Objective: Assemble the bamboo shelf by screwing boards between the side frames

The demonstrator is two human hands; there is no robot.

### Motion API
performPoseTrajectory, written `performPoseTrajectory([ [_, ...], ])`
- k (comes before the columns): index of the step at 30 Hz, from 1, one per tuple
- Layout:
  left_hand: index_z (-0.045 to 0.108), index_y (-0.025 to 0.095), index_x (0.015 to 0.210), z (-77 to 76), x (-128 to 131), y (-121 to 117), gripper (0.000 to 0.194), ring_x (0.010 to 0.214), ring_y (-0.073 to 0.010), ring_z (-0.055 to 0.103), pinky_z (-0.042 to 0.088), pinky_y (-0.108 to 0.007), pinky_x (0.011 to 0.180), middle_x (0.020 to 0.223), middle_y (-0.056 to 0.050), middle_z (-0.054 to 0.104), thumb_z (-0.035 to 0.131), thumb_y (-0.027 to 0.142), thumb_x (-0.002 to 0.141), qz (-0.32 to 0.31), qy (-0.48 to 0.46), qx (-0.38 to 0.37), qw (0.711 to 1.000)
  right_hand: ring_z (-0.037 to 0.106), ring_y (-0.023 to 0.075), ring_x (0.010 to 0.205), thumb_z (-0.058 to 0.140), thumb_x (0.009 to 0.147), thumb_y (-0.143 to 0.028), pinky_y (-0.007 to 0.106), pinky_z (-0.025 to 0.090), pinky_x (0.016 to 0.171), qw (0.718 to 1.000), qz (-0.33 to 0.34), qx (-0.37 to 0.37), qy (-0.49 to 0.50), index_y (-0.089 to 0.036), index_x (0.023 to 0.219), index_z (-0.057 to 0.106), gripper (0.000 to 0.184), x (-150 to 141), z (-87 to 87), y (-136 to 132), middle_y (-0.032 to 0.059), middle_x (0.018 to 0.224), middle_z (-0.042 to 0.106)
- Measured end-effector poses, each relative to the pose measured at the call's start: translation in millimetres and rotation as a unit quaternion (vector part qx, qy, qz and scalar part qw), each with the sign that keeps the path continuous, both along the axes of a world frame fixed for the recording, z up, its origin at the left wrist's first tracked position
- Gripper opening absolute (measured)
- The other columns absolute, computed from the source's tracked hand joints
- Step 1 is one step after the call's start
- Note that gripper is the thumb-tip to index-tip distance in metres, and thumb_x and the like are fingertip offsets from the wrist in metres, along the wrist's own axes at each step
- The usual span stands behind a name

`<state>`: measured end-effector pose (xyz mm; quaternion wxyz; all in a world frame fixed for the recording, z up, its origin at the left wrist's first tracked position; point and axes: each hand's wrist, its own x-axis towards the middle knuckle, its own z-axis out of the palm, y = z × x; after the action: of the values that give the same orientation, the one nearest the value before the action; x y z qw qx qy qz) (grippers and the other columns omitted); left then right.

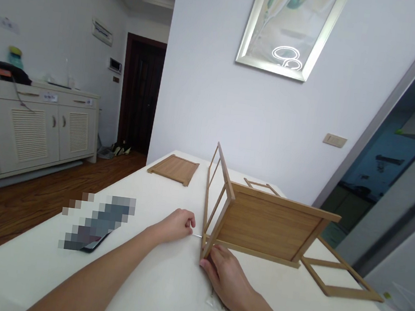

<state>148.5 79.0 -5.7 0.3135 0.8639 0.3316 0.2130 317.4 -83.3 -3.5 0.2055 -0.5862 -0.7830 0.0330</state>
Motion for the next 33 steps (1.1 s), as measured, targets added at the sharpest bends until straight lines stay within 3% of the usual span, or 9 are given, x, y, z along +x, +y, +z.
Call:
performPoseTrajectory([
  [3, 0.066, 0.016, 0.088, -1.9, -1.1, 2.9, 0.021, 0.054, -0.0134, 0.061, 0.041, -0.022, 0.055, 0.061, 0.002, 0.065, 0.056, 0.013, 0.070, 0.003, -0.002, -0.033, 0.999, 0.059, 0.0219, 0.087, 0.043, 0.099, -0.032, 0.035, 0.046, 0.078, 1.000, -0.005, -0.007, -0.004, -0.021, 0.087, 0.051, 0.019, -0.5, 1.0, -0.7, 0.0073, 0.091, 0.063],
  [13, 0.062, 0.016, 0.085, -4.6, -4.4, 14.2, 0.016, 0.048, -0.0121, 0.056, 0.040, -0.023, 0.053, 0.056, 0.005, 0.059, 0.054, 0.016, 0.071, 0.032, -0.056, -0.077, 0.995, 0.058, 0.0201, 0.086, 0.047, 0.098, -0.031, 0.031, 0.045, 0.076, 1.000, 0.001, -0.007, -0.003, -0.019, 0.089, 0.054, 0.016, -1.6, 9.1, -3.4, 0.0065, 0.092, 0.064],
  [17, 0.060, 0.015, 0.085, -5.9, -0.3, 9.8, 0.017, 0.044, -0.0118, 0.053, 0.038, -0.023, 0.048, 0.055, 0.005, 0.056, 0.054, 0.022, 0.072, 0.017, -0.080, -0.116, 0.990, 0.057, 0.0201, 0.098, 0.041, 0.100, -0.034, 0.033, 0.043, 0.086, 1.000, 0.023, 0.013, 0.003, -0.020, 0.102, 0.059, 0.023, 4.5, 18.1, -6.0, 0.0068, 0.109, 0.066],
  [20, 0.060, 0.014, 0.087, -3.7, 1.5, 4.0, 0.021, 0.044, -0.0113, 0.051, 0.036, -0.023, 0.047, 0.055, 0.005, 0.053, 0.053, 0.023, 0.070, -0.004, -0.093, -0.150, 0.984, 0.057, 0.0209, 0.099, 0.037, 0.102, -0.037, 0.035, 0.041, 0.087, 0.999, -0.016, 0.030, -0.002, -0.020, 0.110, 0.061, 0.030, 6.7, 22.2, -8.0, 0.0069, 0.114, 0.066],
  [26, 0.066, 0.012, 0.085, 0.6, 6.4, -4.0, 0.031, 0.041, -0.0085, 0.037, 0.026, -0.023, 0.045, 0.049, 0.007, 0.043, 0.046, 0.020, 0.063, -0.035, -0.098, -0.217, 0.971, 0.058, 0.0192, 0.090, 0.030, 0.103, -0.031, 0.033, 0.040, 0.083, 0.998, -0.053, 0.032, -0.018, -0.020, 0.105, 0.065, 0.037, 5.1, 18.6, -6.0, 0.0062, 0.100, 0.069],
  [33, 0.068, 0.007, 0.110, -4.5, 11.3, -6.9, 0.061, 0.053, -0.0101, 0.038, 0.029, -0.023, 0.054, 0.056, 0.006, 0.046, 0.043, 0.013, 0.054, -0.063, -0.106, -0.235, 0.964, 0.060, 0.0207, 0.090, 0.043, 0.094, -0.017, 0.029, 0.041, 0.078, 0.975, -0.205, 0.017, -0.086, -0.016, 0.104, 0.066, 0.025, 19.7, 5.2, 6.7, 0.0085, 0.097, 0.068],
])
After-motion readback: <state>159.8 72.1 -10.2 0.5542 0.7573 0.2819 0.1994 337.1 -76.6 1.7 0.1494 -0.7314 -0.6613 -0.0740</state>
